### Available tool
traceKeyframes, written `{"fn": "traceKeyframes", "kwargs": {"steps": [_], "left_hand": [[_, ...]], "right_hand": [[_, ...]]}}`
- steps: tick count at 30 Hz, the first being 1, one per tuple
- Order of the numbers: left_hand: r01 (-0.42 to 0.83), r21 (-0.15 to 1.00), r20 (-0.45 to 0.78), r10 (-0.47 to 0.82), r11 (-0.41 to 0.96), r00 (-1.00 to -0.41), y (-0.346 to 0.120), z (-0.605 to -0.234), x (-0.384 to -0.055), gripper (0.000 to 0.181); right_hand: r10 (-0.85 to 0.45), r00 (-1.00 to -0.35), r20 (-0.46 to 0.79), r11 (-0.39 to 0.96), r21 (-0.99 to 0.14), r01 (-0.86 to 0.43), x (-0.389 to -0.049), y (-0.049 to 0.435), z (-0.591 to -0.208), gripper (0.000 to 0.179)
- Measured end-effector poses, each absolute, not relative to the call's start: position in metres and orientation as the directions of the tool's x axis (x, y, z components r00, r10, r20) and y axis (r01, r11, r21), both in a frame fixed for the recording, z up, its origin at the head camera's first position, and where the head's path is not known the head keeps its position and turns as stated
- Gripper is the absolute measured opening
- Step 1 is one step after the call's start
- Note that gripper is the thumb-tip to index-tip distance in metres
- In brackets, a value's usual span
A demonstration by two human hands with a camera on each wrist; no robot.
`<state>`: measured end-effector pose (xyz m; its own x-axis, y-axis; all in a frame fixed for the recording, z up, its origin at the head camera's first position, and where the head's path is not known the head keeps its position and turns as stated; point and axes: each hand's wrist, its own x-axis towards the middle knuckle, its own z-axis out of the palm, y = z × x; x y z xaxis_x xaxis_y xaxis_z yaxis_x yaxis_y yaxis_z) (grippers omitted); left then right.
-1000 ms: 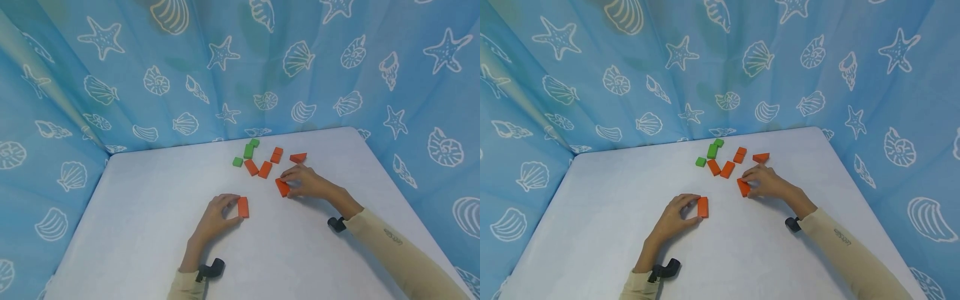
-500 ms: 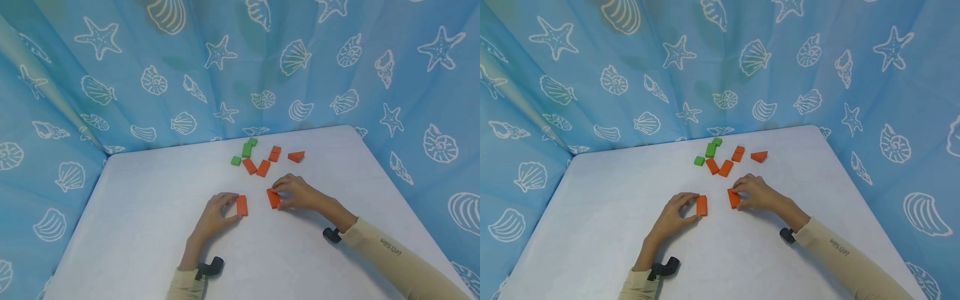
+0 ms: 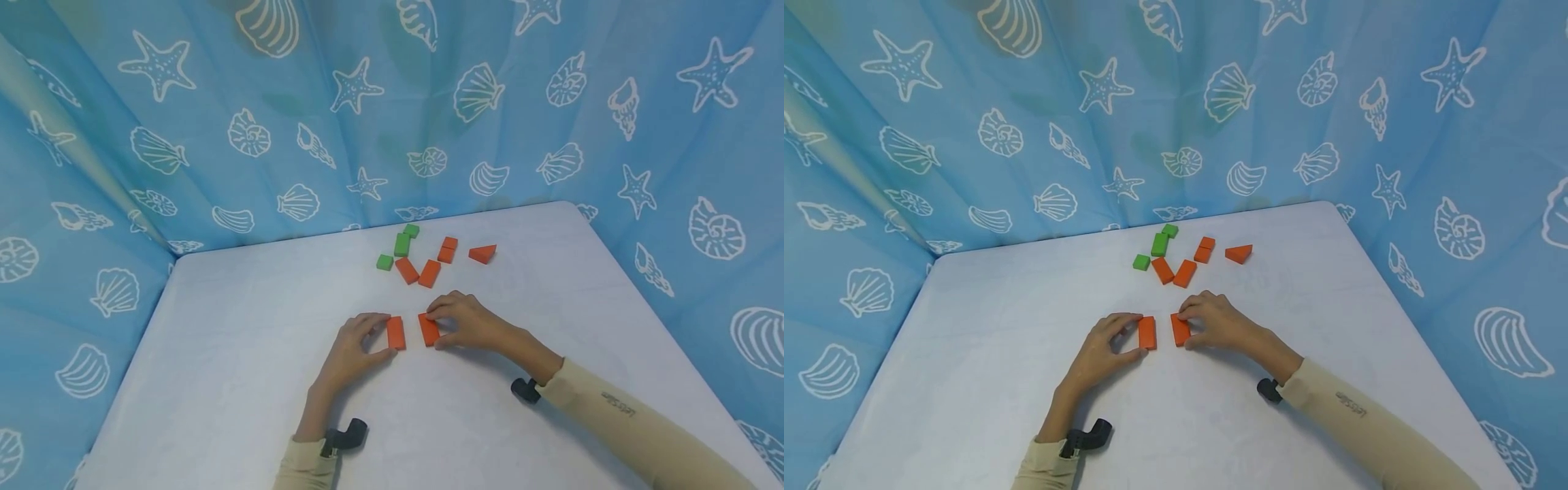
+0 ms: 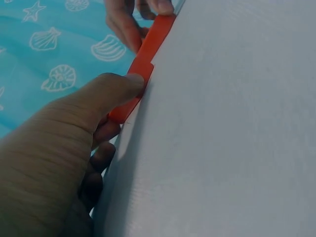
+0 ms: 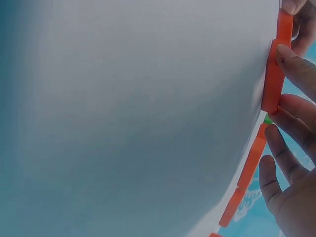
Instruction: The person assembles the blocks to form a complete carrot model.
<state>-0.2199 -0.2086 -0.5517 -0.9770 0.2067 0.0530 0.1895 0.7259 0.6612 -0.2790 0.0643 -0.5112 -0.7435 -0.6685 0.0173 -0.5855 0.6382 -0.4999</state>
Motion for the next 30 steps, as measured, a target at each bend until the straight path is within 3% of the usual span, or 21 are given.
{"fn": "traceKeyframes", "kwargs": {"steps": [10,30], "left_hand": [[0.213,0.651,0.098,0.198,0.729,-0.975,-0.21,-0.554,-0.224,0.059],[0.242,0.636,0.108,0.225,0.733,-0.968,-0.208,-0.555,-0.225,0.06]], "right_hand": [[-0.69,-0.724,0.028,0.637,-0.451,-0.625,-0.281,0.043,-0.507,0.052],[-0.644,-0.765,-0.02,0.693,-0.438,-0.572,-0.282,0.033,-0.508,0.054]]}}
